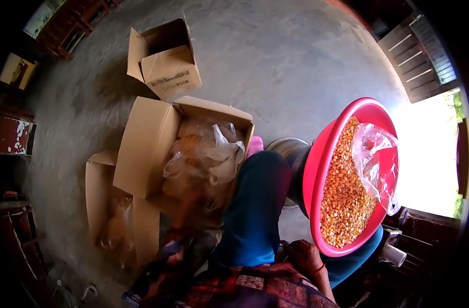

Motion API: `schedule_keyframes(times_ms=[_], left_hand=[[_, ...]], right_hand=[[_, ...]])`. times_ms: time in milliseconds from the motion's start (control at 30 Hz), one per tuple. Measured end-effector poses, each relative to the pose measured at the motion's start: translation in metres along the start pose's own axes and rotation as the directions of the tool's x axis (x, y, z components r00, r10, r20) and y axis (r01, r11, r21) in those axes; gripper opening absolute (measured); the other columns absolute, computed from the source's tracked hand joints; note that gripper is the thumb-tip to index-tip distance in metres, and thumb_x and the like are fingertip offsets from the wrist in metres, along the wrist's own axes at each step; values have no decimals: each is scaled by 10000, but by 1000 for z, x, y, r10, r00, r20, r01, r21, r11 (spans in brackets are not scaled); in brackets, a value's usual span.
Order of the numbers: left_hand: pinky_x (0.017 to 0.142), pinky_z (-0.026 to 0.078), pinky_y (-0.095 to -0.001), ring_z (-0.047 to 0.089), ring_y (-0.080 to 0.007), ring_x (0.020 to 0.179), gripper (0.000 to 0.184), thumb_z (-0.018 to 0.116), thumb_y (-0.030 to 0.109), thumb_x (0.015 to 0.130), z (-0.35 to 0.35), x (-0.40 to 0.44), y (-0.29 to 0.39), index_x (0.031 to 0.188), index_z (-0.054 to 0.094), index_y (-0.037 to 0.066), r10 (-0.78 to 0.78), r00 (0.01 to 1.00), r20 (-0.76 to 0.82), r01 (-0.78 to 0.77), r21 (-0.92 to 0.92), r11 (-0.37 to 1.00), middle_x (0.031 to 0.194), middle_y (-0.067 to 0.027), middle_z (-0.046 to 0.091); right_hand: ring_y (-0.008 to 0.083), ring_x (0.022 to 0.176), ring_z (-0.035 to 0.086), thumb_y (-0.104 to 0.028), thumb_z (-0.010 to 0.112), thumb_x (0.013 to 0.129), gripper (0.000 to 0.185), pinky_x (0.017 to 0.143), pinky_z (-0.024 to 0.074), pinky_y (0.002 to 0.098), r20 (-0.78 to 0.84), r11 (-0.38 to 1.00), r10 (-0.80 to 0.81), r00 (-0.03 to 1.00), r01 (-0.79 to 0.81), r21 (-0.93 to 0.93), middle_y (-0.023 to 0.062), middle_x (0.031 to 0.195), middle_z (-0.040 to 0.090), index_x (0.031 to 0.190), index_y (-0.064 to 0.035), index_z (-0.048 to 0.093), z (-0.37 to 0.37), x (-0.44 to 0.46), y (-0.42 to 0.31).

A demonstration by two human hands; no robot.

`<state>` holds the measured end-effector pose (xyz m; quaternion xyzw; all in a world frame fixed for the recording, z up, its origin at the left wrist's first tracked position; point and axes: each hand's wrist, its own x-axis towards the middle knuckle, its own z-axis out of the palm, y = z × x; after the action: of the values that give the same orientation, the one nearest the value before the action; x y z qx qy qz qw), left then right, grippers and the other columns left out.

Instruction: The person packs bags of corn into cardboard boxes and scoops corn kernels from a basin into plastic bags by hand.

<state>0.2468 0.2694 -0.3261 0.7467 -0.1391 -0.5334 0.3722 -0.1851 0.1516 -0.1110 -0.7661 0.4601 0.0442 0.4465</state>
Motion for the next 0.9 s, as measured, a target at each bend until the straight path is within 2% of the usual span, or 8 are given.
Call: schedule_keyframes(times_ms=[67, 133, 167, 300, 567, 633, 733, 900], left_hand=[[850, 423, -352, 526, -287, 1017, 593, 585, 234, 821, -16, -19, 16, 1309, 353, -10, 13, 988, -153, -11, 14, 1000, 1182, -179, 513], [852, 423, -297, 541, -251, 1003, 535, 553, 271, 862, -38, -33, 28, 1271, 402, -37, 184, 850, -493, -103, 187, 977, 1181, -172, 522], [852, 423, -297, 541, -251, 1003, 535, 553, 271, 862, -44, -28, 28, 1271, 402, -37, 180, 850, -496, -98, 187, 978, 1181, -172, 522], [937, 376, -364, 433, -302, 1150, 613, 545, 324, 866, -37, 33, 40, 1339, 308, 15, 284, 661, -695, -445, -58, 894, 1282, -229, 408], [993, 314, -480, 258, -432, 1267, 749, 588, 360, 827, 114, 131, 68, 1400, 192, 83, 410, 832, -375, -265, 380, 886, 1393, -276, 221], [924, 316, -607, 222, -482, 1263, 789, 641, 324, 771, 128, 119, 55, 1407, 197, 177, 417, 885, -207, -137, 740, 659, 1422, -256, 152], [844, 317, -683, 199, -483, 1272, 802, 653, 252, 733, 122, 117, 38, 1398, 206, 242, 377, 910, -172, -16, 895, 446, 1435, -246, 101], [900, 337, -602, 232, -484, 1256, 720, 610, 243, 753, 106, 88, 75, 1381, 259, 204, 238, 968, -81, -77, 805, 589, 1408, -259, 186]], right_hand=[[274, 690, 613, -103, 587, 800, 105, 575, 472, 343, -34, 996, -84, 996, 85, 23, 128, 773, 623, 859, -26, 629, 3, 5, 6], [282, 709, 614, -112, 574, 812, 114, 597, 473, 352, -5, 998, -63, 998, 63, 5, 131, 779, 624, 864, -27, 630, 8, 8, 11], [289, 720, 615, -111, 563, 817, 120, 610, 474, 363, 44, 999, -40, 998, 40, -12, 134, 794, 625, 875, -29, 628, 8, 11, 5], [310, 755, 613, -117, 541, 825, 147, 649, 476, 387, 131, 997, -80, 988, 82, -9, 141, 845, 628, 916, -37, 625, 14, 13, 6], [308, 788, 603, -73, 559, 810, 170, 682, 466, 356, 83, 999, -29, 996, 31, -22, 152, 848, 619, 968, -25, 597, 25, 3, 38], [303, 795, 605, -78, 557, 816, 162, 686, 467, 352, 82, 999, -26, 996, 28, -27, 154, 853, 619, 963, -24, 597, 28, 0, 45], [295, 815, 610, -87, 558, 826, 203, 698, 471, 342, 94, 997, -55, 994, 59, -41, 161, 871, 620, 1019, -28, 581, 36, -6, 67], [299, 836, 608, -66, 568, 785, 348, 721, 474, 360, 77, 995, 16, 997, -8, -102, 159, 887, 620, 1132, -55, 537, 60, -10, 99]])
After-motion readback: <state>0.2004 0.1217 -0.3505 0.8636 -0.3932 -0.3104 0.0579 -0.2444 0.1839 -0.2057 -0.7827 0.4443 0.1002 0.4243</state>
